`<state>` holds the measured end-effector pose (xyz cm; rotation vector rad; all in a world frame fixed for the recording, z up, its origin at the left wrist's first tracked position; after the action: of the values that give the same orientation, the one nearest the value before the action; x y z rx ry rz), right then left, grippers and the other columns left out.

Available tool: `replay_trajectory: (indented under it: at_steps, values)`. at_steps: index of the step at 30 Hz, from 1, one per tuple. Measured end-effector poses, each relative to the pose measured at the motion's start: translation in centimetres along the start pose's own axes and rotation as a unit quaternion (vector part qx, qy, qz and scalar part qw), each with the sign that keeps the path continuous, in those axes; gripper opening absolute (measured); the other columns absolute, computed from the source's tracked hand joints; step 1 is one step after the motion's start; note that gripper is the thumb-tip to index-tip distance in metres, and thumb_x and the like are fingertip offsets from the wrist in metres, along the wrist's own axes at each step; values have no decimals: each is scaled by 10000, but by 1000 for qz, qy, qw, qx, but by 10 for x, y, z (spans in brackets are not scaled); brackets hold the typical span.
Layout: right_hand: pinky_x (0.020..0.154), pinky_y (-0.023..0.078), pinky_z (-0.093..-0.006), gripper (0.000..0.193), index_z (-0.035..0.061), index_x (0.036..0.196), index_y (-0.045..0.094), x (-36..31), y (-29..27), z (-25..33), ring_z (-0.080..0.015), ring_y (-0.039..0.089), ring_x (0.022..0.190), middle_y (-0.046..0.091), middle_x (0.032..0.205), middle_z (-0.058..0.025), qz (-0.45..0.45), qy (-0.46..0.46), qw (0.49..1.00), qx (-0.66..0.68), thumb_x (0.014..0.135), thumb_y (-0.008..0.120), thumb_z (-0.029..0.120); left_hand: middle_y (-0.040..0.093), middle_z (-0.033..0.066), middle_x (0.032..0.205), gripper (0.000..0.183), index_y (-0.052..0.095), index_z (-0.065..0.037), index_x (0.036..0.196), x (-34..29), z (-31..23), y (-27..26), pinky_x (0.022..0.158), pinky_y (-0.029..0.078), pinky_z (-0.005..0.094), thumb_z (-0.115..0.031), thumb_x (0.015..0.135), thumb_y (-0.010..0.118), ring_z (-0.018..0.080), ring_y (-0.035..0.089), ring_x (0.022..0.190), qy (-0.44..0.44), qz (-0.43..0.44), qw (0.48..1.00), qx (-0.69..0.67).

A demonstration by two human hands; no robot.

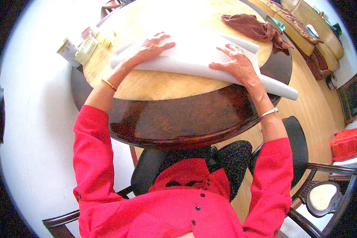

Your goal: Rolling up a sheet of paper and wiping a round dining table with a cloth.

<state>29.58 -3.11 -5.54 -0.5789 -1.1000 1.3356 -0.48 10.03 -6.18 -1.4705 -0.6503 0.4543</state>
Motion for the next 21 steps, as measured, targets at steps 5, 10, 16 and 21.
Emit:
replay_trajectory:
  at_steps: [5, 10, 16, 21]
  values:
    - [818, 482, -373, 277, 68, 941, 707, -6, -1, 20, -286, 630, 948, 670, 1016, -145, 10, 1, 1000, -22, 789, 700, 300, 317, 181, 1499, 776, 347, -118, 1450, -10, 34, 12, 1150, 203, 432, -587, 862, 533, 336, 241, 1409, -257, -10, 957, -132]
    - [744, 505, -395, 188, 59, 940, 710, -21, 27, 25, -309, 646, 873, 682, 906, -162, -122, -70, 988, -59, 879, 596, 195, 265, 186, 1522, 862, 224, -87, 1493, -1, 37, 8, 1159, 172, 440, -579, 861, 542, 339, 195, 1424, -291, 85, 950, -74]
    - [1002, 417, -413, 392, 134, 997, 735, -1, 16, 11, -287, 507, 1216, 675, 1042, -184, -79, -107, 991, -32, 813, 648, 470, 569, 224, 1264, 533, 540, -74, 1299, 2, 9, -18, 1018, 396, 406, -450, 923, 507, 341, 514, 1216, -237, -51, 966, -87]
    - [964, 440, -347, 395, 101, 1043, 720, 46, 13, -18, -306, 602, 1061, 702, 994, -141, 66, -95, 993, -39, 771, 688, 385, 643, 199, 1074, 422, 627, -37, 1093, -16, -53, -13, 878, 462, 420, -404, 950, 476, 366, 583, 1049, -142, -110, 980, -89]
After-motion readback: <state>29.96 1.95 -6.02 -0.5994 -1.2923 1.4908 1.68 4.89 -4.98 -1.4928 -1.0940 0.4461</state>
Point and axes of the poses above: each hand's wrist, its own x-axis towards the middle knuckle, its own y-axis out of the palm, z = x × y, the point moved 1 cm from there along x, towards the middle knuckle
